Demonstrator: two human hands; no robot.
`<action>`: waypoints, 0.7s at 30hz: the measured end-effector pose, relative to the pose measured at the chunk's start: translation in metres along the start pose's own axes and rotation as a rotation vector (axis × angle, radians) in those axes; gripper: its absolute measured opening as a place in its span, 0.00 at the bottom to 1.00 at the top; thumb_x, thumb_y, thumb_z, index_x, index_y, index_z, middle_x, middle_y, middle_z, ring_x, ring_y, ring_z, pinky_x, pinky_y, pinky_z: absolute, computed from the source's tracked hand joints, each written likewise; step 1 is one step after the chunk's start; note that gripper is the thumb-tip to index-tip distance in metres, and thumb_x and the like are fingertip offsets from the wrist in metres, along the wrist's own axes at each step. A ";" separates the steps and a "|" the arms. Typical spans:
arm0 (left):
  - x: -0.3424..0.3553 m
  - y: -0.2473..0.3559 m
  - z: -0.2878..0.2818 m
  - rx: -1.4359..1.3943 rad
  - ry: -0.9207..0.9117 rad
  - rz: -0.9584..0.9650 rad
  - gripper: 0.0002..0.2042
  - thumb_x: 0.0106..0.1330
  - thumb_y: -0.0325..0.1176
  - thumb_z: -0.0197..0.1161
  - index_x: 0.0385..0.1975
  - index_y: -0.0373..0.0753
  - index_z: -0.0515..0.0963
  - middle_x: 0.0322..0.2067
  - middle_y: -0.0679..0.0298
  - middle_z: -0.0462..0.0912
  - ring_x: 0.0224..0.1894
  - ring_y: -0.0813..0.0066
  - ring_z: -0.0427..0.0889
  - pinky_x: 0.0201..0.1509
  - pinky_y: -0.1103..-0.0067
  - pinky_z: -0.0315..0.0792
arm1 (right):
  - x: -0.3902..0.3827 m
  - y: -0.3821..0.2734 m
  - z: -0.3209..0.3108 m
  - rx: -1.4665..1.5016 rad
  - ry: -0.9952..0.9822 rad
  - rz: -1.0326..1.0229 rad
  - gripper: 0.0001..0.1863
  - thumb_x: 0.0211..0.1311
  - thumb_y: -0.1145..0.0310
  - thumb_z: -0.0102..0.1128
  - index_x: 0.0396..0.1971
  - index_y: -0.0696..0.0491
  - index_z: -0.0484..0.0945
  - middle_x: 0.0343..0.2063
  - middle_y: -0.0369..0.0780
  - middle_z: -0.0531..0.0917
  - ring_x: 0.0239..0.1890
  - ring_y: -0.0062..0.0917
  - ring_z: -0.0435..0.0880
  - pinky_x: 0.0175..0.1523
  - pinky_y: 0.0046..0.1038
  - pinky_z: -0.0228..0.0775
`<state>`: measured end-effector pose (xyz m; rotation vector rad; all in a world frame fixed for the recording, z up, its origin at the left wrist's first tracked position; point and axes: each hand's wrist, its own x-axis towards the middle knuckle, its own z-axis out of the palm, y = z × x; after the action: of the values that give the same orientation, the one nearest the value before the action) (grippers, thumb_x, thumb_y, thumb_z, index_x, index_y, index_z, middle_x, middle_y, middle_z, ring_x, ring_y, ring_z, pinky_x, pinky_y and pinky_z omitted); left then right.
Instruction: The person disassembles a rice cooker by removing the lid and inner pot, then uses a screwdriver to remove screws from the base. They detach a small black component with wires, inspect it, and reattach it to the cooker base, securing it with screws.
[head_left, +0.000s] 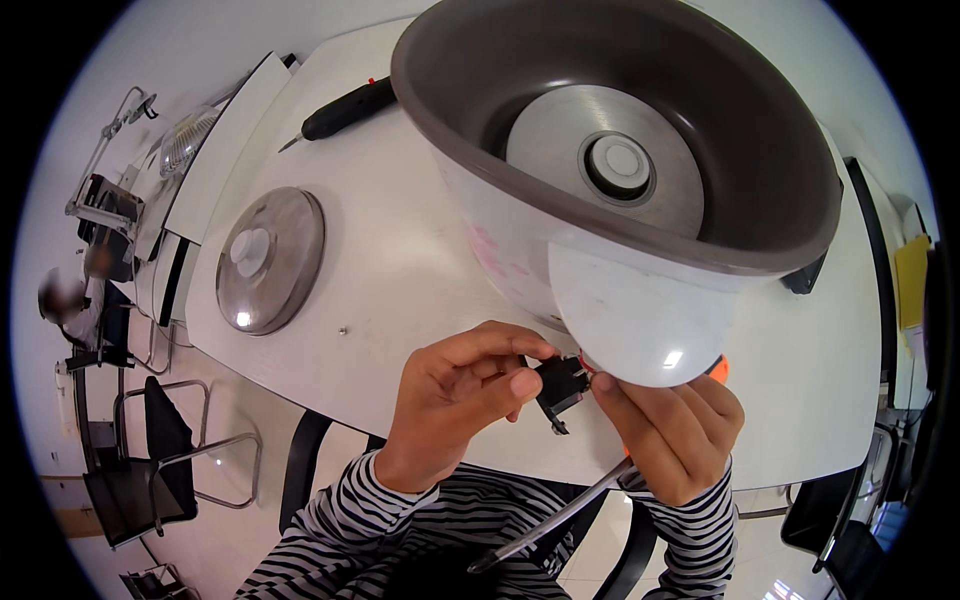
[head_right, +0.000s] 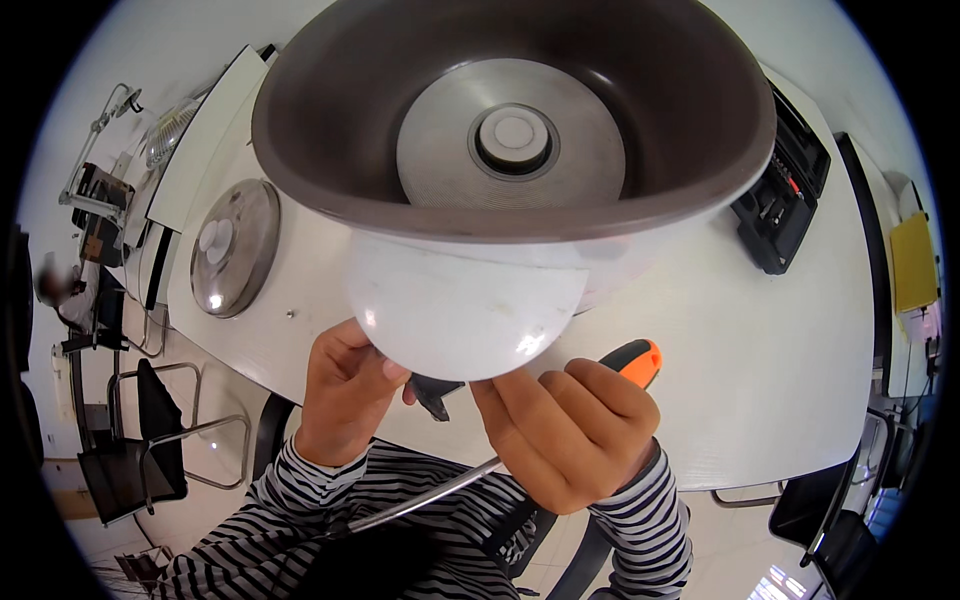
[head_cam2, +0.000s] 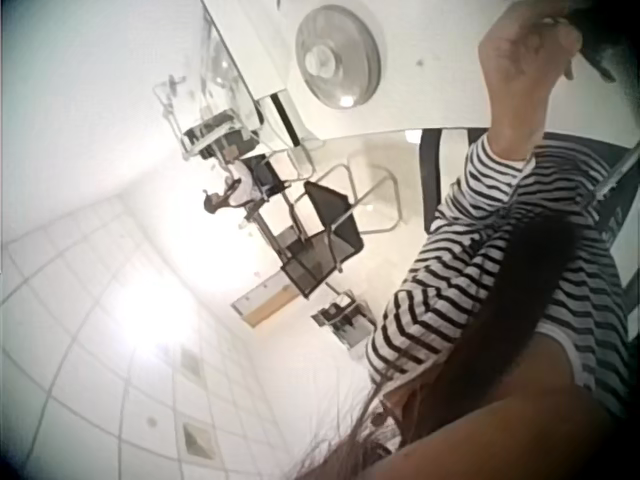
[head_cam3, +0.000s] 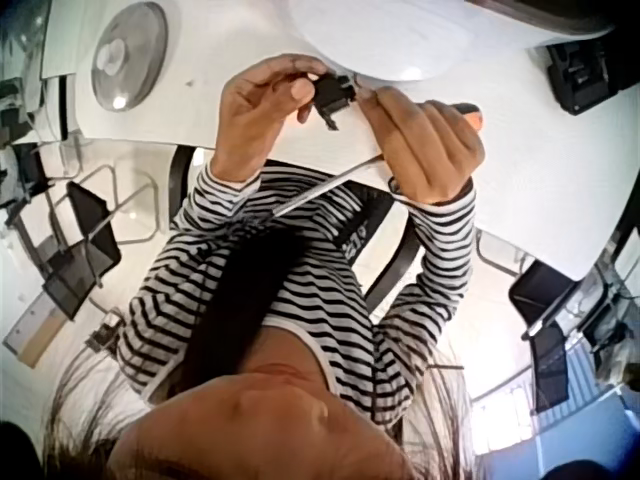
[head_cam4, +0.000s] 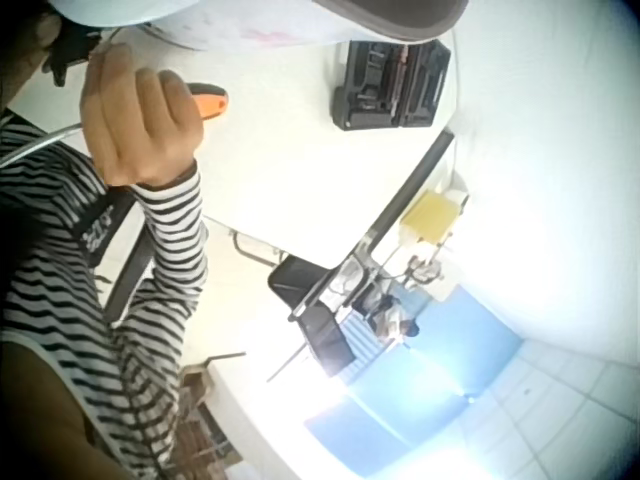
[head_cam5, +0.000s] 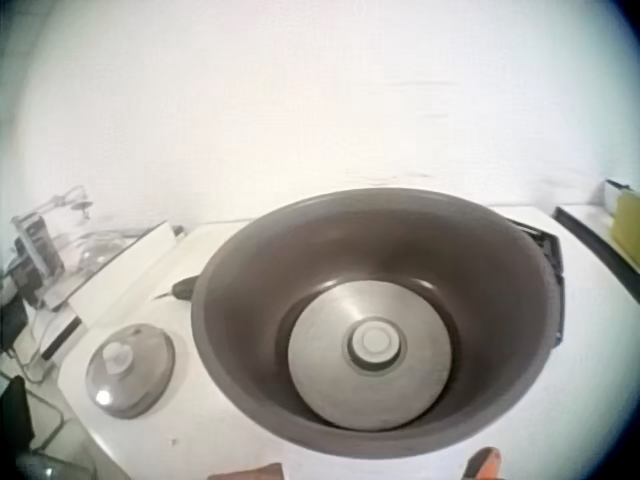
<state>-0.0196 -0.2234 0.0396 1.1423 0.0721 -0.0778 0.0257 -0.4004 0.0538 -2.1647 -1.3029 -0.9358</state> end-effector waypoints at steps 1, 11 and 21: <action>0.001 0.002 0.001 0.014 -0.005 -0.005 0.11 0.53 0.27 0.57 0.36 0.30 0.71 0.34 0.61 0.74 0.26 0.84 0.68 0.25 0.89 0.63 | 0.001 0.000 -0.003 -0.012 -0.035 -0.007 0.11 0.31 0.74 0.59 0.22 0.60 0.77 0.23 0.39 0.77 0.18 0.20 0.75 0.20 0.17 0.59; 0.003 0.014 0.002 -0.022 -0.012 -0.046 0.11 0.53 0.26 0.56 0.35 0.30 0.72 0.32 0.63 0.74 0.24 0.85 0.66 0.23 0.89 0.61 | 0.004 0.005 -0.001 -0.043 0.042 -0.138 0.13 0.30 0.73 0.58 0.24 0.58 0.77 0.24 0.37 0.76 0.16 0.16 0.72 0.20 0.16 0.55; 0.005 0.016 -0.001 -0.072 -0.051 -0.064 0.10 0.53 0.26 0.56 0.34 0.30 0.72 0.31 0.64 0.72 0.27 0.83 0.66 0.24 0.88 0.60 | 0.007 0.002 0.007 -0.033 0.112 -0.161 0.11 0.33 0.74 0.59 0.24 0.58 0.77 0.24 0.38 0.76 0.16 0.17 0.72 0.20 0.16 0.53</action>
<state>-0.0127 -0.2162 0.0533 1.0659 0.0657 -0.1598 0.0316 -0.3926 0.0543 -2.0228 -1.4322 -1.1327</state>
